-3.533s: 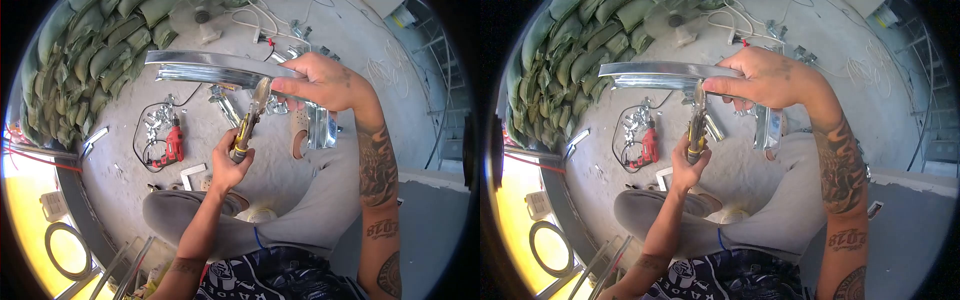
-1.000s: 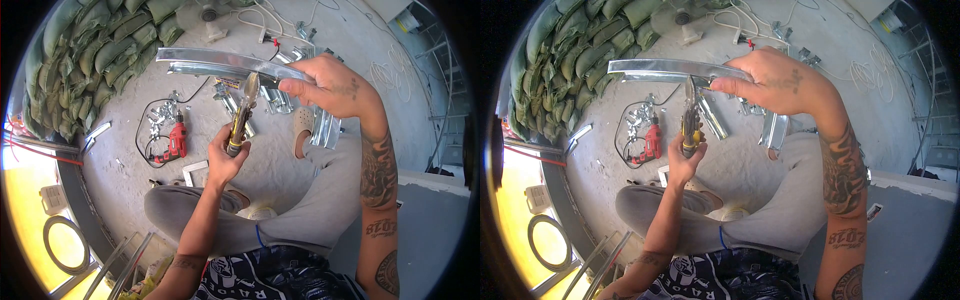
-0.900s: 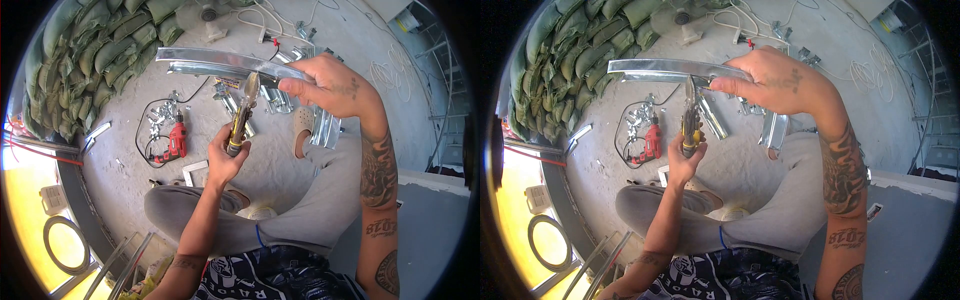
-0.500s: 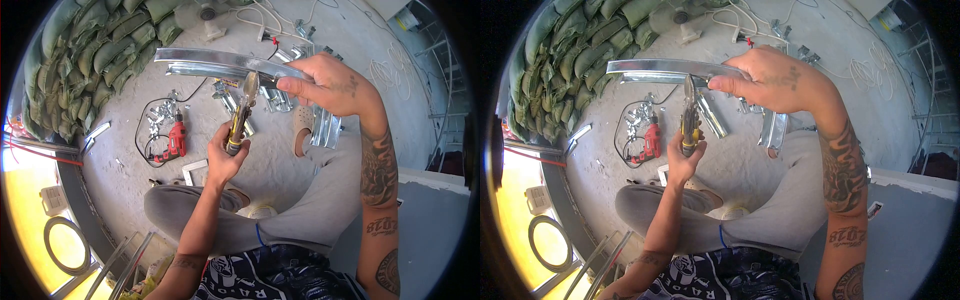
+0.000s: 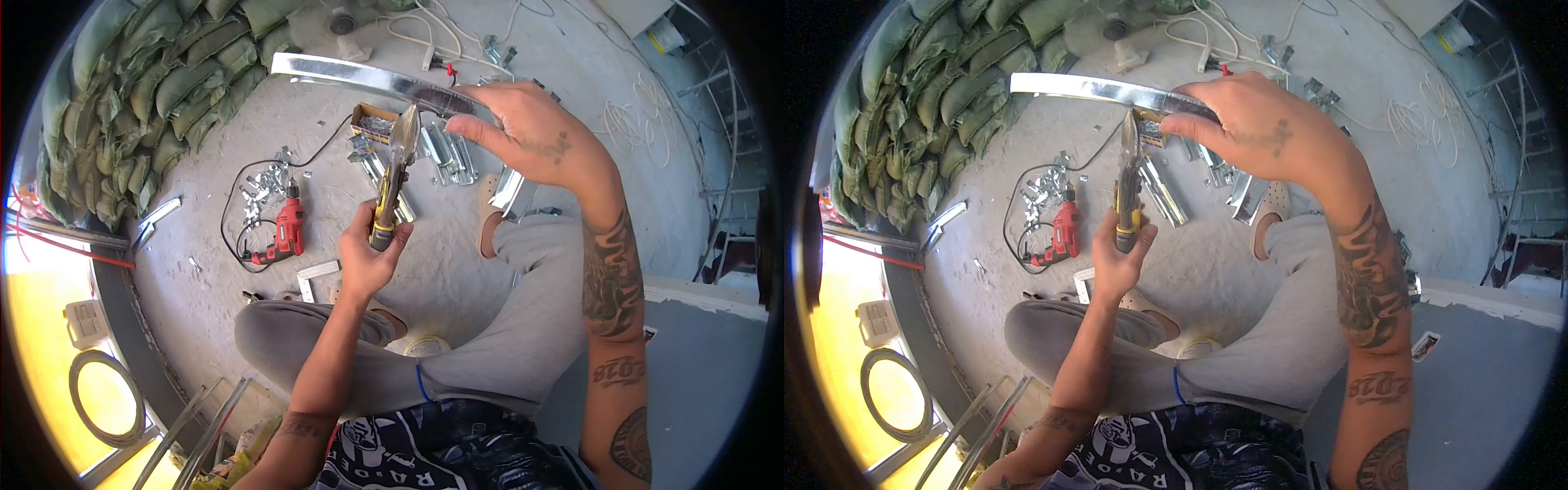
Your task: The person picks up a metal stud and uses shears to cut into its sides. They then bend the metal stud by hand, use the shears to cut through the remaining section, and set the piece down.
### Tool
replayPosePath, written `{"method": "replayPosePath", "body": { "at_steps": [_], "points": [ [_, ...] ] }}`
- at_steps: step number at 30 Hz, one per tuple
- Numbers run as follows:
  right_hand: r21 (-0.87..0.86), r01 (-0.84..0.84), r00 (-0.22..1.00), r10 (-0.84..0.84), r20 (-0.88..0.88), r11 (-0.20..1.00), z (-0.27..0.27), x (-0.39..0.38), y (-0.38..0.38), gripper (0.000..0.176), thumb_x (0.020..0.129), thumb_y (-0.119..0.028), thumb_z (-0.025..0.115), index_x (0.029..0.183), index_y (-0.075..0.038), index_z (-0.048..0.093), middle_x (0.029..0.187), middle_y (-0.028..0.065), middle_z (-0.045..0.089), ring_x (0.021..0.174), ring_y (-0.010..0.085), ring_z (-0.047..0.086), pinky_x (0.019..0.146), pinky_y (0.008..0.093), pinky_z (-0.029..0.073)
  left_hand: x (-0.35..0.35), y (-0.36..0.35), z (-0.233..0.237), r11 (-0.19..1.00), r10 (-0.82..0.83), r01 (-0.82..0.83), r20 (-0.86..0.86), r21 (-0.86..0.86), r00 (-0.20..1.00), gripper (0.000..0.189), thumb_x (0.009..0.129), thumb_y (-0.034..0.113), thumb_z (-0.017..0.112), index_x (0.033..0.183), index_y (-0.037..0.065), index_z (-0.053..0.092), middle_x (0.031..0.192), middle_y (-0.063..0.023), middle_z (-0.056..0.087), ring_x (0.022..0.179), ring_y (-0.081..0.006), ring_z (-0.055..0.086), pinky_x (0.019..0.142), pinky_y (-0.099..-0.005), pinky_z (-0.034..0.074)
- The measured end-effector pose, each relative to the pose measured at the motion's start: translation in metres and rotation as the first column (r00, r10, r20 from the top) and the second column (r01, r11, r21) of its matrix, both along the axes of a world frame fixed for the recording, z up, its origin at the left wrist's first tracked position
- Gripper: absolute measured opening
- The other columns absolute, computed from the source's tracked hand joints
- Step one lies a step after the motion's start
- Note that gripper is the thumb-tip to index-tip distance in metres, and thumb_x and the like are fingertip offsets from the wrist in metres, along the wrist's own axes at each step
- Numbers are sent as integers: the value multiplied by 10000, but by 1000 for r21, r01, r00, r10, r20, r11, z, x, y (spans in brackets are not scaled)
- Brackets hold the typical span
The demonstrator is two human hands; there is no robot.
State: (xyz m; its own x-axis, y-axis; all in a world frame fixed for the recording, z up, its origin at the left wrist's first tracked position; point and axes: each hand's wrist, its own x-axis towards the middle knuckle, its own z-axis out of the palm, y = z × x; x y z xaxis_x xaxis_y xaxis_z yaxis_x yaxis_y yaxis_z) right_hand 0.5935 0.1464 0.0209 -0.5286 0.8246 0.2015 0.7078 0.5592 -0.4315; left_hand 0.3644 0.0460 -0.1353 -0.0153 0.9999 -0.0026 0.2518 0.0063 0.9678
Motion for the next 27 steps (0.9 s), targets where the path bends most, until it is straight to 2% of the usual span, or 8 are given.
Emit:
{"method": "replayPosePath", "body": {
  "at_steps": [3, 11, 15, 19, 21, 23, 25, 27],
  "points": [
    [-79, 45, 999, -44, 17, 996, -2, 8, 6, 485, 955, -455, 555, 922, 24, 621, 690, 202, 580, 679, 373, 577, 652, 441, 449, -11, 8, -13, 999, -33, 32, 43, 10, 999, 434, 801, 74, 727, 1181, 5, 529, 917, -65, 611, 847, -137, 550, 790, -288, 457],
    [-337, 185, 976, -212, -43, 923, -36, 39, 30, 495, 945, -461, 562, 1140, -10, 623, 855, 161, 643, 720, 280, 608, 723, 406, 476, -56, 28, -2, 969, 218, -189, 183, -160, 959, 240, 794, 121, 683, 988, 8, 599, 766, 4, 577, 661, -85, 493, 624, -249, 402],
    [-17, 201, 980, -201, 0, 979, -57, 60, 44, 547, 926, -422, 619, 1308, -49, 504, 951, 84, 576, 854, 157, 551, 791, 308, 466, -75, 39, -45, 918, 365, -378, -117, -117, 924, 268, 791, 175, 688, 968, -1, 591, 755, -25, 579, 646, -98, 514, 578, -277, 414],
    [-123, 380, 925, -380, 22, 917, -29, 53, 42, 552, 887, -392, 679, 1280, -45, 507, 857, 64, 489, 773, 176, 502, 795, 292, 462, -68, 41, -98, 622, 521, -158, 254, -767, 815, 268, 830, 226, 615, 1005, 27, 576, 813, -102, 610, 689, -214, 582, 662, -354, 490],
    [-372, 357, 909, -410, -72, 857, -33, 50, 43, 529, 867, -336, 713, 1271, -63, 507, 877, 60, 523, 787, 164, 509, 754, 289, 452, -60, 39, -90, 627, 594, -86, 404, -774, 696, 275, 822, 234, 615, 979, 16, 556, 808, -120, 610, 700, -243, 598, 682, -395, 503],
    [-246, 309, 943, -329, -44, 919, -54, 62, 47, 535, 853, -323, 716, 1266, -56, 505, 1002, 126, 571, 906, 241, 559, 844, 338, 455, -71, 31, -72, 634, 660, -32, 519, -773, 542, 285, 814, 241, 615, 953, 4, 537, 803, -137, 609, 712, -271, 613, 703, -436, 515],
    [-161, 288, 957, -289, 18, 944, -55, 64, 54, 552, 835, -305, 724, 1269, -52, 495, 1121, 193, 615, 1029, 309, 608, 927, 376, 460, -97, 25, -22, 872, 393, 70, 777, -485, 492, 273, 832, 217, 592, 965, -16, 542, 859, -160, 615, 773, -293, 622, 765, -447, 514],
    [-256, 340, 940, -335, 66, 905, -44, 62, 44, 563, 842, -290, 724, 1293, -55, 482, 1139, 190, 605, 1053, 291, 602, 928, 356, 458, -117, 9, 46, 909, 410, -215, 673, -358, 616, 268, 830, 222, 608, 936, -21, 568, 842, -140, 629, 792, -256, 624, 740, -408, 499]
  ]
}}
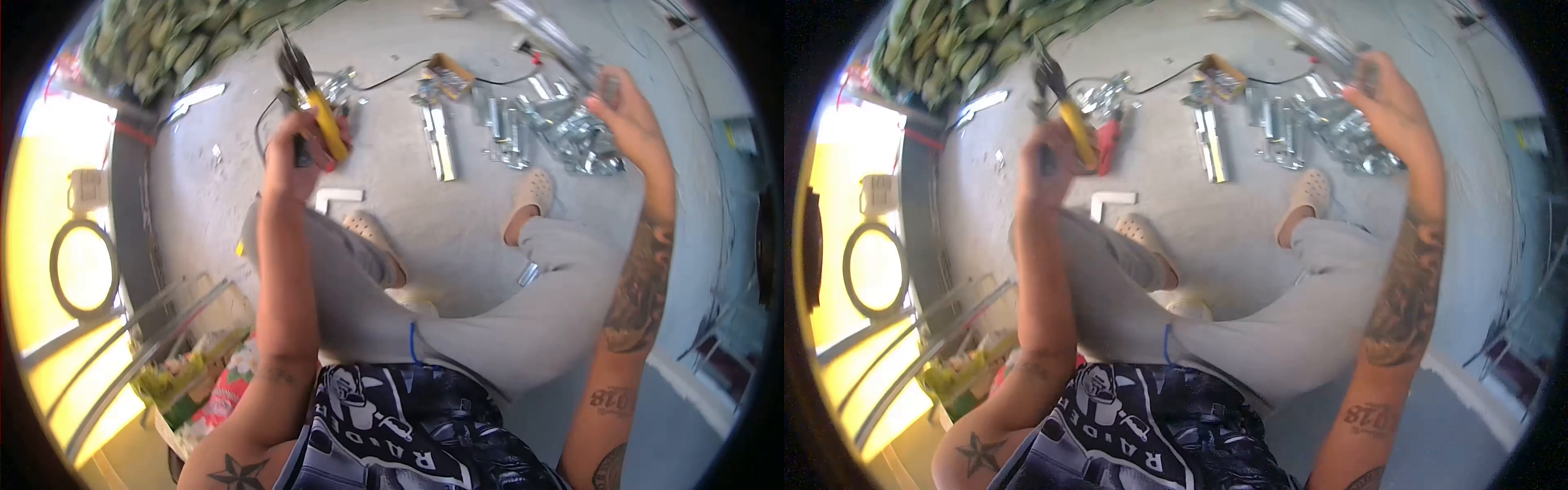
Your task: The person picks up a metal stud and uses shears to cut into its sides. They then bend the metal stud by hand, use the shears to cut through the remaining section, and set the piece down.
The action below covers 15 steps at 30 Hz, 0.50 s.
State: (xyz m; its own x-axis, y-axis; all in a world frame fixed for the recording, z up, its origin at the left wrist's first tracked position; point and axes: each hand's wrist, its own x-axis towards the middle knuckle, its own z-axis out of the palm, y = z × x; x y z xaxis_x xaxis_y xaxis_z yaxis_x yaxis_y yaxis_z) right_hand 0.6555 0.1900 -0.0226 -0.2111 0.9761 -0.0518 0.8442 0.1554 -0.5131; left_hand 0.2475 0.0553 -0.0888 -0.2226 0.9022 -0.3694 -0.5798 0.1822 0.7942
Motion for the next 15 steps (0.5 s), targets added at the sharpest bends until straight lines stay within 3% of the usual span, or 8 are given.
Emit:
{"method": "replayPosePath", "body": {
  "at_steps": [2, 4, 5, 8, 11, 12, 14, 15],
  "points": [
    [10, -38, 996, 39, -76, 999, -6, 9, 2, 562, 871, -273, 709, 1328, -51, 467, 1192, 175, 590, 1080, 265, 587, 945, 347, 450, -53, -26, 24, 994, 81, -31, -538, 102, 839, 285, 811, 247, 664, 895, -13, 581, 762, -90, 623, 696, -189, 593, 651, -350, 471],
    [60, -99, 988, 105, -114, 993, -15, 20, 3, 569, 901, -270, 690, 1363, -47, 447, 1239, 155, 571, 1097, 239, 569, 968, 346, 436, -80, -63, 54, 978, 171, -164, -943, 127, 286, 302, 790, 256, 711, 873, 2, 571, 674, -40, 589, 592, -142, 536, 556, -319, 426],
    [74, -108, 991, 113, -65, 991, -15, 24, 5, 576, 913, -275, 682, 1381, -46, 436, 1257, 147, 563, 1106, 228, 560, 981, 346, 428, -92, -82, 55, 976, 139, -188, -978, 109, 156, 306, 787, 245, 721, 874, 6, 551, 646, -38, 568, 532, -141, 501, 511, -312, 411],
    [12, -139, 987, 139, -82, 990, -22, 32, 9, 591, 914, -289, 683, 1382, -27, 434, 1263, 146, 562, 1151, 225, 543, 995, 339, 414, -127, -143, -5, 931, -99, -280, -902, -233, 420, 393, 772, 304, 719, 973, -15, 608, 664, -98, 593, 569, -169, 565, 559, -345, 462],
    [55, -158, 986, 161, -48, 986, -23, 27, 8, 570, 932, -291, 668, 1376, -13, 443, 1175, 86, 542, 1049, 174, 510, 943, 294, 403, -138, -215, -142, 833, -317, -259, -805, -489, 501, 493, 730, 359, 722, 1027, -28, 652, 807, -219, 676, 755, -274, 676, 703, -413, 515],
    [70, -121, 991, 125, -43, 990, -26, 29, 10, 586, 933, -315, 665, 1383, -11, 446, 1184, 91, 547, 1061, 176, 514, 951, 297, 402, -117, -221, -139, 668, -418, -218, -602, -711, 680, 551, 712, 384, 728, 1024, -63, 647, 871, -273, 680, 847, -327, 687, 764, -444, 515],
    [82, -95, 995, 97, -27, 992, -25, 24, 12, 603, 933, -338, 662, 1390, -8, 448, 1194, 96, 553, 1073, 177, 519, 960, 299, 401, -94, -258, -213, 645, -512, -328, -709, -690, 484, 603, 686, 417, 742, 1005, -85, 642, 905, -290, 685, 863, -374, 689, 780, -456, 526],
    [75, -75, 997, 76, -20, 994, -22, 19, 12, 628, 931, -347, 665, 1399, 5, 436, 1233, 117, 552, 1117, 187, 521, 992, 306, 389, -83, -266, -229, 604, -556, -308, -666, -735, 497, 629, 679, 422, 743, 1023, -92, 625, 965, -298, 673, 904, -386, 677, 811, -453, 526]
  ]
}}
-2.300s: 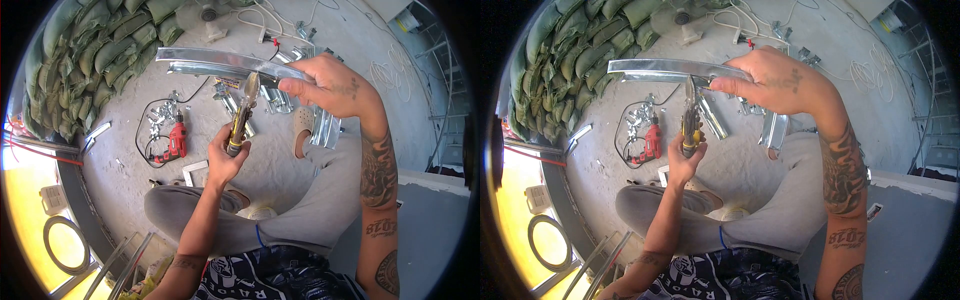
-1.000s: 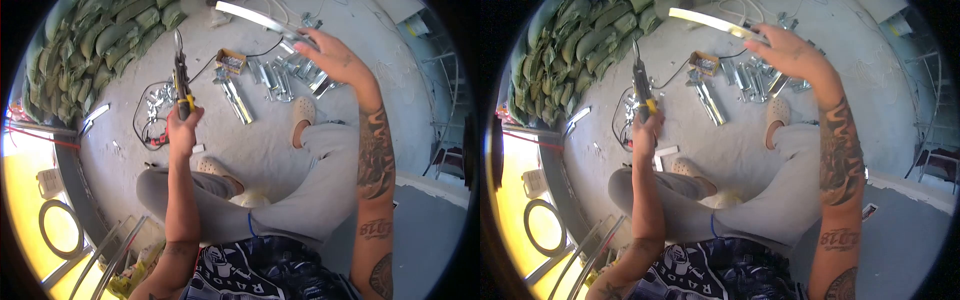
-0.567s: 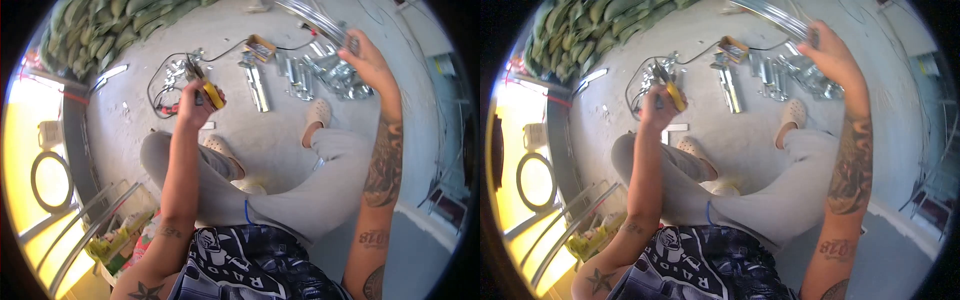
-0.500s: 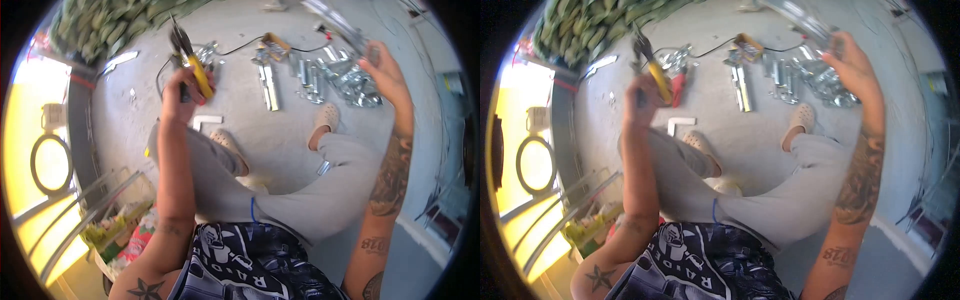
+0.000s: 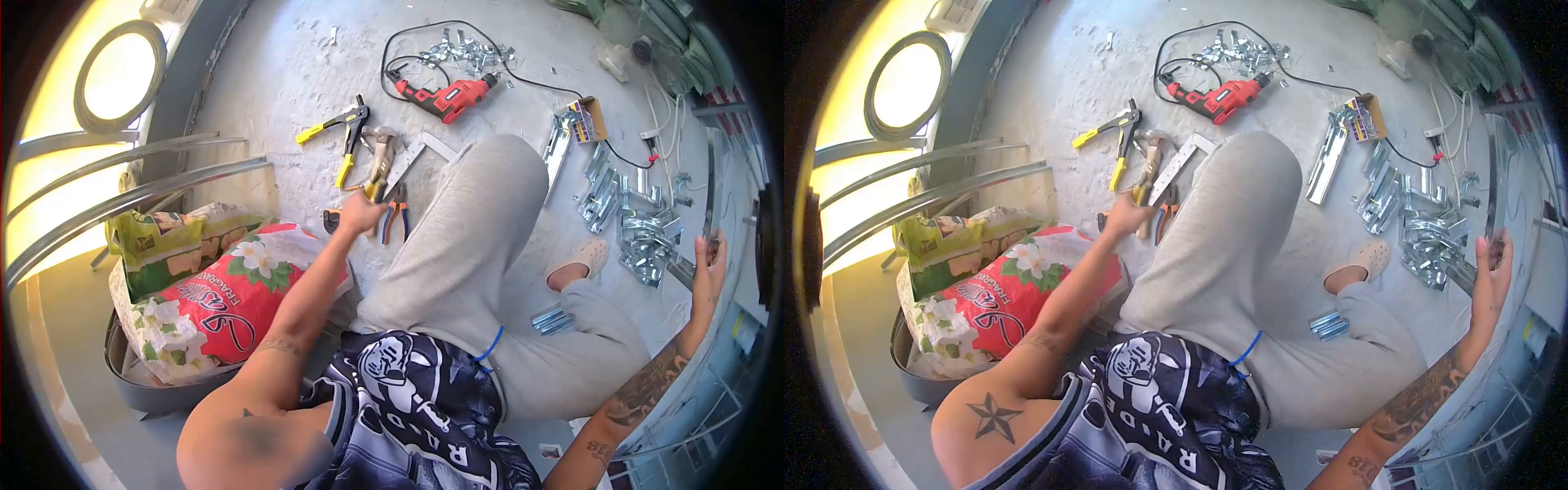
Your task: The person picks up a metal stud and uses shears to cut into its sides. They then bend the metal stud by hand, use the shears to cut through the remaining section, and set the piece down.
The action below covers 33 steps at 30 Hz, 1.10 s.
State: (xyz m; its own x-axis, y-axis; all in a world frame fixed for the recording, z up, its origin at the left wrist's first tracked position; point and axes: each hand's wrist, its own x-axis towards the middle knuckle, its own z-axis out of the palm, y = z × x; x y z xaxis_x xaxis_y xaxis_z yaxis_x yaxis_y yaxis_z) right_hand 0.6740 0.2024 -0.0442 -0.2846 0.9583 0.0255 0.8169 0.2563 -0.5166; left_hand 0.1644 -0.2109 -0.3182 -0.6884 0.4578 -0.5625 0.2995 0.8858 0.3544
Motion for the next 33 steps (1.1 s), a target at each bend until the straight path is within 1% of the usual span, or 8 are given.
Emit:
{"method": "replayPosePath", "body": {
  "at_steps": [13, 18, 22, 27, 29, 30, 32, 33],
  "points": [
    [-50, 27, 999, -29, -45, 998, -14, -40, 4, 597, 912, -302, 692, 1371, 3, 462, 1162, 87, 588, 1049, 157, 543, 940, 284, 413, 77, -4, -70, 997, 69, -67, 39, -29, 997, 778, 689, 382, 764, 1236, -78, 458, 1235, -293, 514, 1149, -427, 543, 973, -484, 460],
    [-55, 32, 997, -36, -74, 998, -8, -59, -8, 581, 892, -298, 716, 1341, -14, 481, 1098, 67, 581, 969, 147, 537, 892, 285, 427, 52, 62, -115, 942, 313, -326, 133, 83, 940, 830, 701, 438, 757, 1242, -100, 431, 1252, -323, 504, 1175, -458, 513, 1007, -497, 427],
    [111, 13, 996, -3, -92, 994, -9, -70, -15, 553, 896, -310, 705, 1313, -19, 489, 1088, 74, 567, 1031, 172, 541, 911, 297, 431, 27, 97, -149, 924, 368, -377, 124, 61, 922, 877, 721, 497, 761, 1296, -85, 446, 1300, -288, 502, 1233, -409, 504, 1021, -484, 425],
    [64, 49, 990, -40, -134, 997, -12, -79, -16, 596, 905, -281, 671, 1364, 12, 428, 1291, 188, 541, 1151, 288, 562, 1002, 389, 435, 11, 132, -184, 944, 197, -251, 243, 215, 950, 803, 757, 449, 746, 1307, -66, 468, 1287, -233, 530, 1233, -355, 515, 1010, -457, 437],
    [-21, 8, 992, -5, 124, 1000, 34, -105, -36, 770, 920, -458, 583, 1471, 9, 318, 1464, 251, 403, 1371, 384, 371, 1118, 452, 320, 16, 162, -179, 950, 98, -176, 288, 259, 953, 786, 761, 434, 741, 1306, -64, 471, 1281, -225, 534, 1227, -347, 518, 1005, -452, 440],
    [-32, 69, 996, -67, 61, 997, 13, -99, -25, 759, 924, -445, 571, 1477, 5, 310, 1464, 276, 387, 1380, 402, 347, 1124, 465, 306, 15, 173, -190, 950, 60, -147, 300, 274, 952, 777, 764, 427, 738, 1306, -62, 473, 1278, -222, 535, 1224, -343, 519, 1002, -450, 441],
    [67, 92, 945, -66, -321, 993, 0, -98, -20, 630, 802, -311, 726, 1262, 33, 468, 1217, 230, 544, 1135, 371, 541, 976, 472, 425, 33, 212, -187, 952, -14, -86, 324, 294, 946, 760, 768, 412, 733, 1306, -60, 476, 1272, -214, 539, 1218, -335, 523, 997, -445, 444],
    [134, 31, 911, 27, -412, 990, 7, -101, -22, 569, 780, -211, 763, 1197, 22, 455, 930, 90, 569, 866, 206, 579, 789, 351, 485, 37, 221, -182, 954, -37, -64, 323, 294, 946, 752, 771, 405, 731, 1305, -59, 477, 1269, -211, 541, 1215, -331, 524, 994, -443, 445]
  ]
}}
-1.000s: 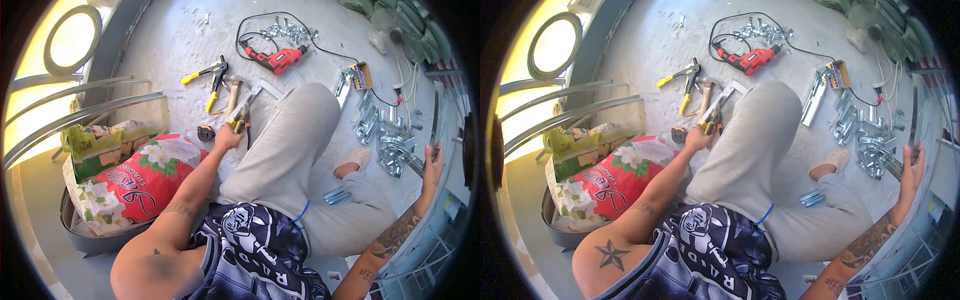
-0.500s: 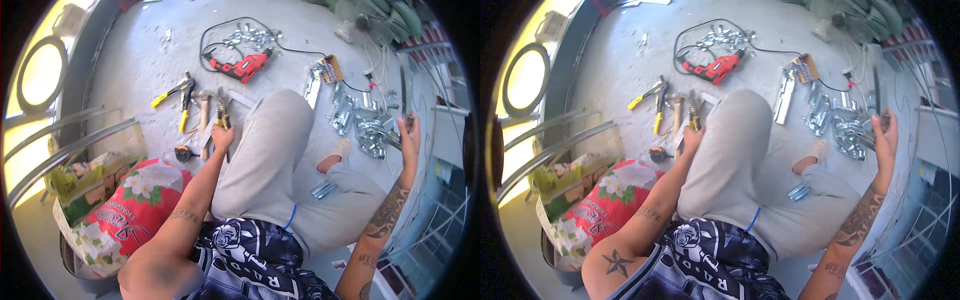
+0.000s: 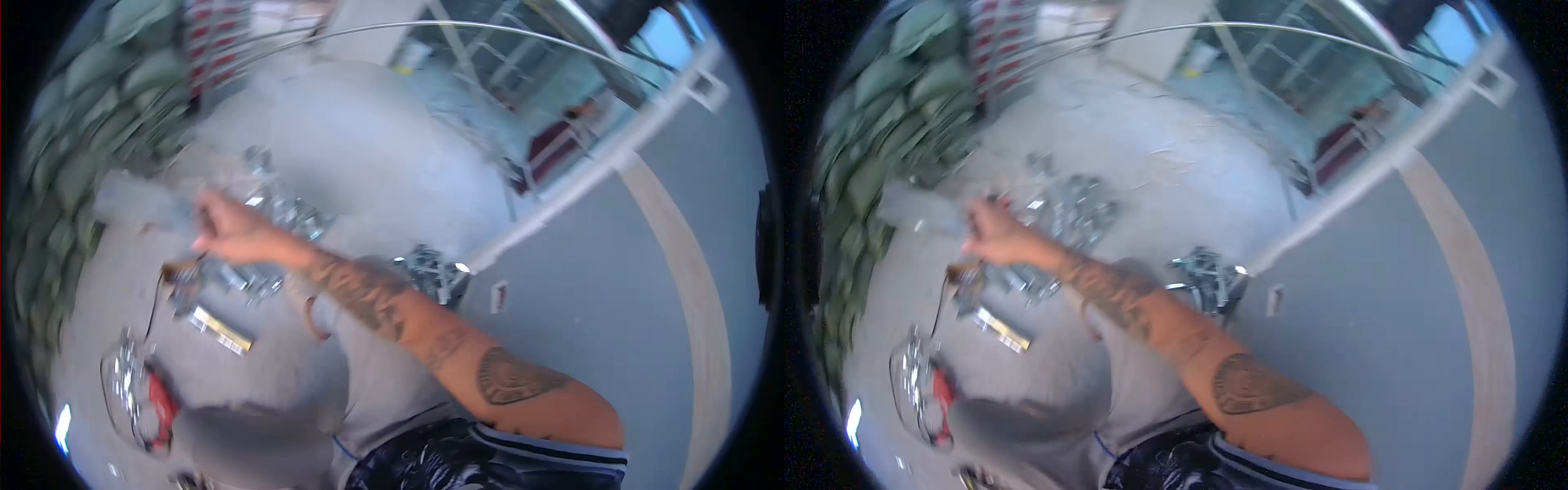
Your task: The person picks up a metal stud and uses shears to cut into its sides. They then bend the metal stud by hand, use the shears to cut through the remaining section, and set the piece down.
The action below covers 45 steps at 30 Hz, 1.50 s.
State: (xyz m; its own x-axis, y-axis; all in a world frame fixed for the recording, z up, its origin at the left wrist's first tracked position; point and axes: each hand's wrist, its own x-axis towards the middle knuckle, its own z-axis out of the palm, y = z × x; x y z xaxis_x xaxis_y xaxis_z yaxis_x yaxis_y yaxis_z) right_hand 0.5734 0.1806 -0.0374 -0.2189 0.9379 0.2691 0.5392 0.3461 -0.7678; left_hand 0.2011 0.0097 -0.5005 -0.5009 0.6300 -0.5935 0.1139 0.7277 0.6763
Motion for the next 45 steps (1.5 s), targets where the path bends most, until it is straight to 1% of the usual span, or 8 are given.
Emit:
{"method": "replayPosePath", "body": {
  "at_steps": [12, 16, 22, 27, 33, 38, 40, 45],
  "points": [
    [127, -57, 968, 86, -235, 990, -2, -4, 8, 556, 767, -151, 759, 1205, 34, 471, 945, 80, 570, 849, 167, 571, 782, 312, 489, 10, -98, 64, 997, -57, 39, 270, 74, 961, 653, 799, 318, 700, 1303, -43, 496, 1234, -167, 565, 1181, -283, 544, 964, -414, 461],
    [-377, -36, 985, -32, -172, 926, 30, 5, 7, 739, 797, -464, 743, 1289, 40, 522, 1064, 180, 654, 1004, 247, 632, 857, 364, 499, -4, -187, 120, 991, 18, -65, 373, 115, 928, 621, 809, 289, 690, 1302, -38, 502, 1222, -152, 573, 1169, -268, 551, 954, -405, 467],
    [-343, -482, 714, 133, -688, 806, 35, 22, 9, 378, 957, -280, 615, 1197, 6, 556, 1003, 78, 623, 847, 140, 592, 779, 284, 485, -9, -233, 206, 956, 55, -167, 411, 242, 910, 583, 820, 253, 677, 1301, -32, 509, 1207, -134, 583, 1155, -248, 559, 941, -393, 473],
    [-364, -505, 653, 70, -754, 783, 43, 31, 1, 333, 982, -234, 573, 1217, -1, 531, 1026, 101, 627, 848, 159, 594, 797, 306, 498, -84, -185, 266, 780, 13, -224, 344, 584, 939, 571, 747, 28, 501, 1315, -22, 518, 1152, -32, 603, 752, -92, 467, 704, -201, 393],
    [-442, -483, 626, -55, -778, 756, 29, 21, -2, 291, 962, -341, 515, 1024, -66, 589, 815, 61, 609, 634, 140, 563, 579, 295, 471, 0, 46, 444, 456, -316, -169, 336, 874, 887, 647, 774, 42, 510, 1413, -24, 436, 1273, -101, 588, 1003, -156, 547, 898, -283, 412],
    [-357, -376, 720, 27, -694, 855, 24, 29, -8, 332, 968, -372, 573, 1028, -46, 556, 771, 46, 587, 613, 103, 551, 514, 277, 468, 96, 123, 462, 465, -505, -239, 477, 852, 719, 671, 781, 46, 520, 1441, -17, 410, 1305, -125, 581, 1100, -184, 555, 963, -312, 405],
    [-381, -341, 804, 57, -591, 860, 26, 37, -10, 326, 968, -357, 593, 1015, -37, 552, 778, 49, 592, 624, 105, 560, 535, 273, 480, 159, 103, 496, 559, -431, -237, 523, 794, 735, 293, 953, 276, 590, 1146, 57, 590, 1010, -78, 637, 899, -164, 612, 806, -371, 510],
    [-440, -298, 832, 5, -554, 847, 20, 49, -10, 417, 933, -357, 642, 1094, 16, 545, 835, 95, 612, 618, 131, 583, 465, 283, 461, 110, 114, 423, 727, -671, 503, 327, 468, 665, 650, 928, 54, 496, 1521, 14, 231, 1138, -54, 607, 1088, -133, 526, 871, -275, 426]
  ]
}}
